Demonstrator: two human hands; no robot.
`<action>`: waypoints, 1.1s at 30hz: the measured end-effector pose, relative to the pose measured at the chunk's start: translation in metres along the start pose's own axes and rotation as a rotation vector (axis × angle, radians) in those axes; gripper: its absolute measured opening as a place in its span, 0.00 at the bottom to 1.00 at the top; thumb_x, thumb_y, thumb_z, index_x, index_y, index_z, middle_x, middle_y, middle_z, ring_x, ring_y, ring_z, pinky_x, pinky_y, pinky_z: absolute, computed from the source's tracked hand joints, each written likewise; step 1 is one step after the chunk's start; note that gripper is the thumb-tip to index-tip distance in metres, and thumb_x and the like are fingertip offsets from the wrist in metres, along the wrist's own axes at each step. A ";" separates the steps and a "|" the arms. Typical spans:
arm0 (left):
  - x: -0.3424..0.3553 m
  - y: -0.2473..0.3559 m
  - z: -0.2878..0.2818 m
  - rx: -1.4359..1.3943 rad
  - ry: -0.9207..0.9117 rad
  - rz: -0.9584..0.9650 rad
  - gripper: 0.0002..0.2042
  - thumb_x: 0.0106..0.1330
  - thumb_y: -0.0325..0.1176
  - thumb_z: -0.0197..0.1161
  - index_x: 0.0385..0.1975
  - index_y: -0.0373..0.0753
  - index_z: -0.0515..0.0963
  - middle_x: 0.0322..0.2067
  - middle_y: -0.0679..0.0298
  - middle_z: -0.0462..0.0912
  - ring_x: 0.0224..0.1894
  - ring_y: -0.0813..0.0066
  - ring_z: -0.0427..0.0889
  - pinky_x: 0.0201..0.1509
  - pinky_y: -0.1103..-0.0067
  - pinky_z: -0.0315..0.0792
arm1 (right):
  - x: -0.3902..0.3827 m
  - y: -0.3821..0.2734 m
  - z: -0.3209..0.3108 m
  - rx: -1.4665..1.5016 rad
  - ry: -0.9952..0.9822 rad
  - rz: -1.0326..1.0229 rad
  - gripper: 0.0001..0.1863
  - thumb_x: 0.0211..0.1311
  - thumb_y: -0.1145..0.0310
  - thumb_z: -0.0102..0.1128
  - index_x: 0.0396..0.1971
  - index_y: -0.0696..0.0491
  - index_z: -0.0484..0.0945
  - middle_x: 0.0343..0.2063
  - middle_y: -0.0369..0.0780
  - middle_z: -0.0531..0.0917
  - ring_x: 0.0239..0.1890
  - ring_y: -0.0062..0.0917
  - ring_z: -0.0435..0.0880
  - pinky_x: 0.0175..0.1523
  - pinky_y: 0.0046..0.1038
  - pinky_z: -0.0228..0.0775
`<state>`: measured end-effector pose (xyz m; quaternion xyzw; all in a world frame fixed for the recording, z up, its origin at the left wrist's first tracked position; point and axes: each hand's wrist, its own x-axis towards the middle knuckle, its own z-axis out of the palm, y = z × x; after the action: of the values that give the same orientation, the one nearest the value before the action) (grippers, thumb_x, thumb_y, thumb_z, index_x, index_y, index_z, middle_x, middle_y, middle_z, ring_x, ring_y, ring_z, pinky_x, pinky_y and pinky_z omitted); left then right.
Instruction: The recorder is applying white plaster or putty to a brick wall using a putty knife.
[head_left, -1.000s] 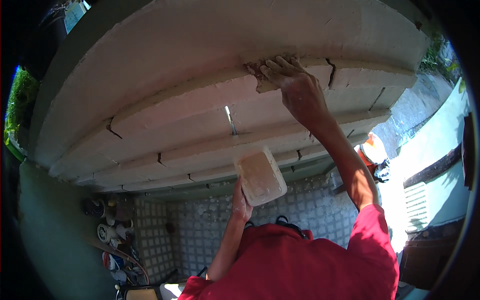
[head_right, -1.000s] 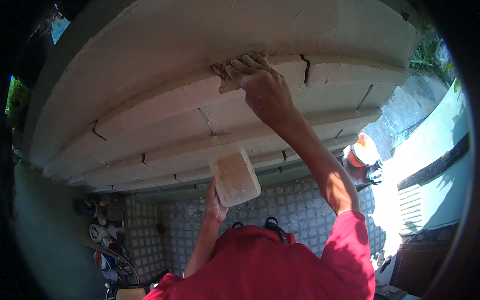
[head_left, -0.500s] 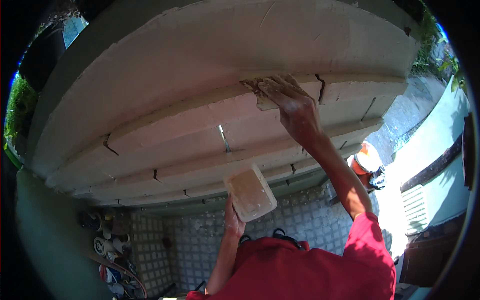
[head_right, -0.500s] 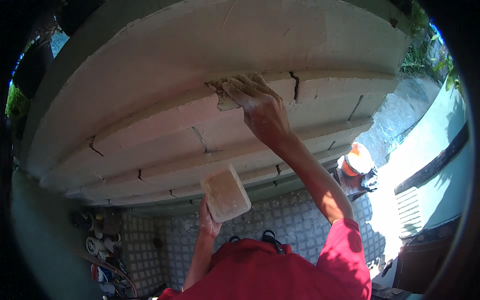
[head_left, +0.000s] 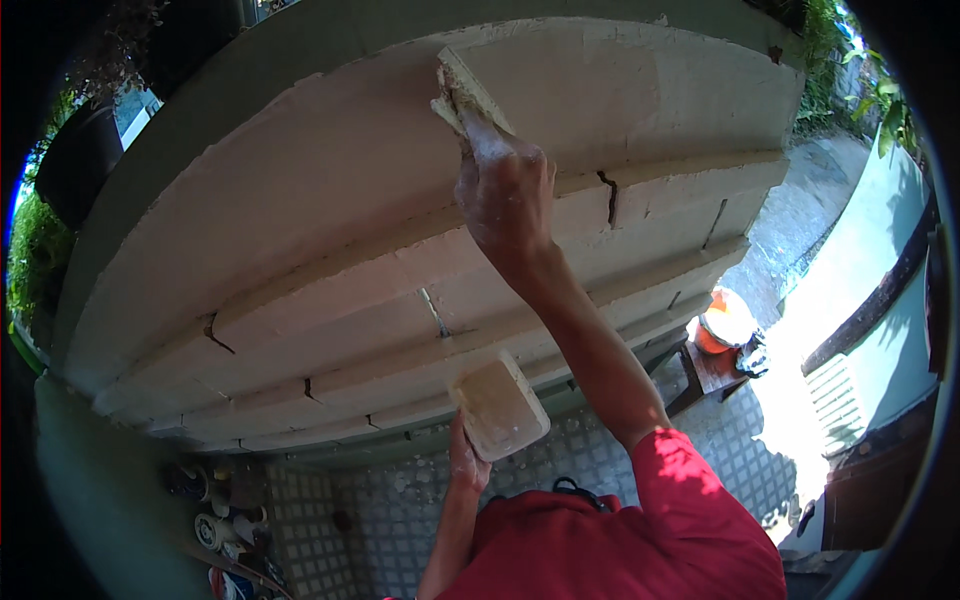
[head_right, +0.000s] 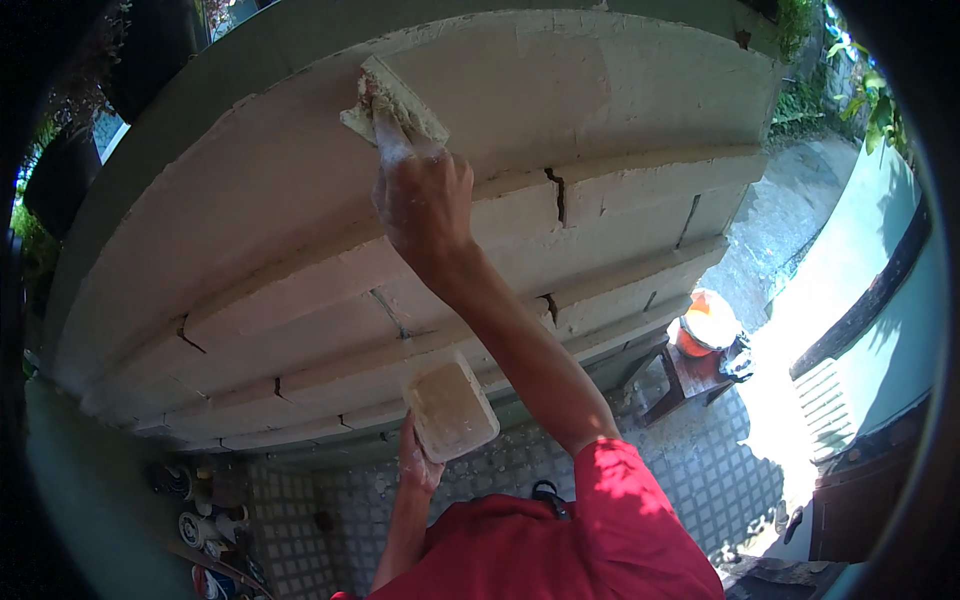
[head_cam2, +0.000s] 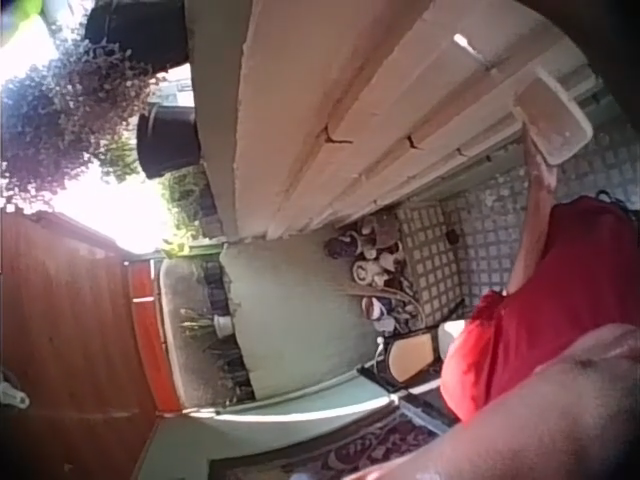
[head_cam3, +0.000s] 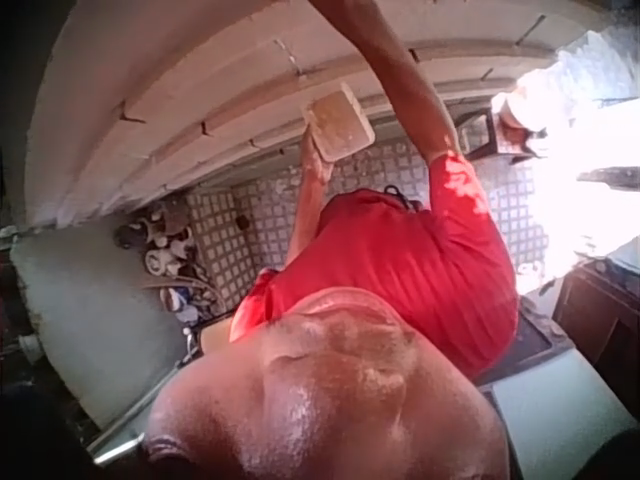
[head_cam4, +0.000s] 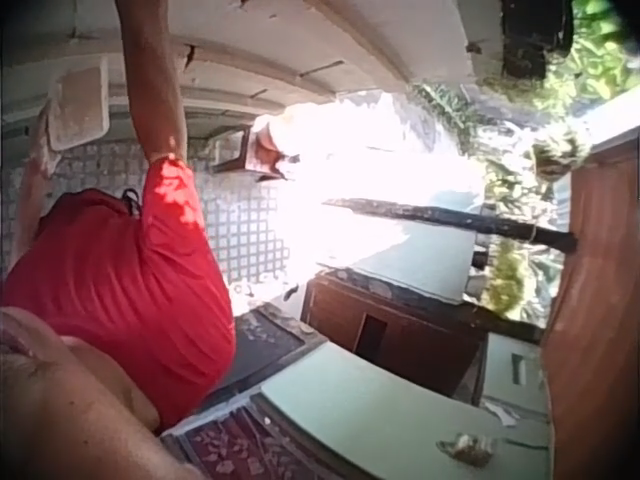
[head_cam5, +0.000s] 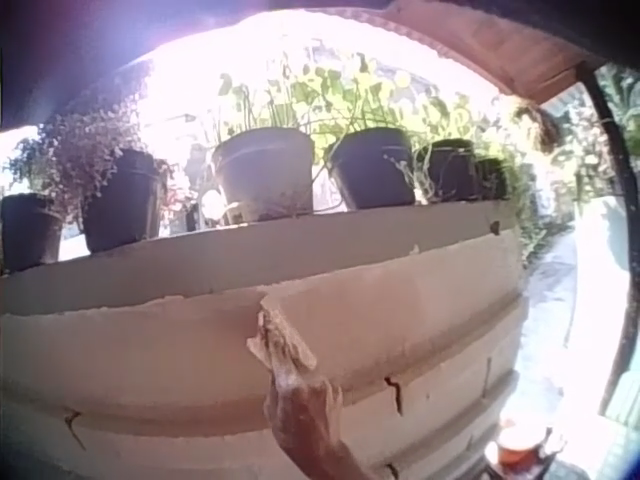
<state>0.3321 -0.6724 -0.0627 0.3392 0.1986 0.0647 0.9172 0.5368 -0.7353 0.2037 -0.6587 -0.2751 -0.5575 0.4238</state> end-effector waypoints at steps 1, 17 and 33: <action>0.001 0.001 0.000 0.003 0.024 -0.022 0.28 0.70 0.52 0.43 0.64 0.43 0.58 0.59 0.64 0.67 0.60 0.67 0.68 0.62 0.67 0.65 | -0.001 -0.002 -0.003 0.007 -0.003 0.001 0.11 0.54 0.79 0.55 0.38 0.60 0.78 0.16 0.52 0.75 0.20 0.45 0.77 0.25 0.39 0.67; -0.004 0.004 0.000 0.017 0.047 -0.025 0.27 0.69 0.53 0.44 0.62 0.43 0.61 0.57 0.65 0.69 0.58 0.68 0.70 0.61 0.69 0.67 | -0.012 -0.039 0.015 0.005 -0.281 0.001 0.09 0.50 0.81 0.56 0.32 0.58 0.79 0.16 0.49 0.77 0.22 0.45 0.79 0.25 0.39 0.72; 0.001 -0.009 -0.006 -0.027 0.057 -0.021 0.25 0.70 0.50 0.43 0.61 0.43 0.62 0.55 0.63 0.72 0.56 0.67 0.73 0.59 0.65 0.69 | -0.016 -0.020 0.004 0.140 -0.020 0.017 0.21 0.47 0.80 0.57 0.46 0.58 0.76 0.20 0.46 0.81 0.18 0.44 0.79 0.25 0.41 0.72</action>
<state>0.3305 -0.6750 -0.0731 0.3227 0.2271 0.0673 0.9164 0.5189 -0.7201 0.1928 -0.6353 -0.3121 -0.5266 0.4708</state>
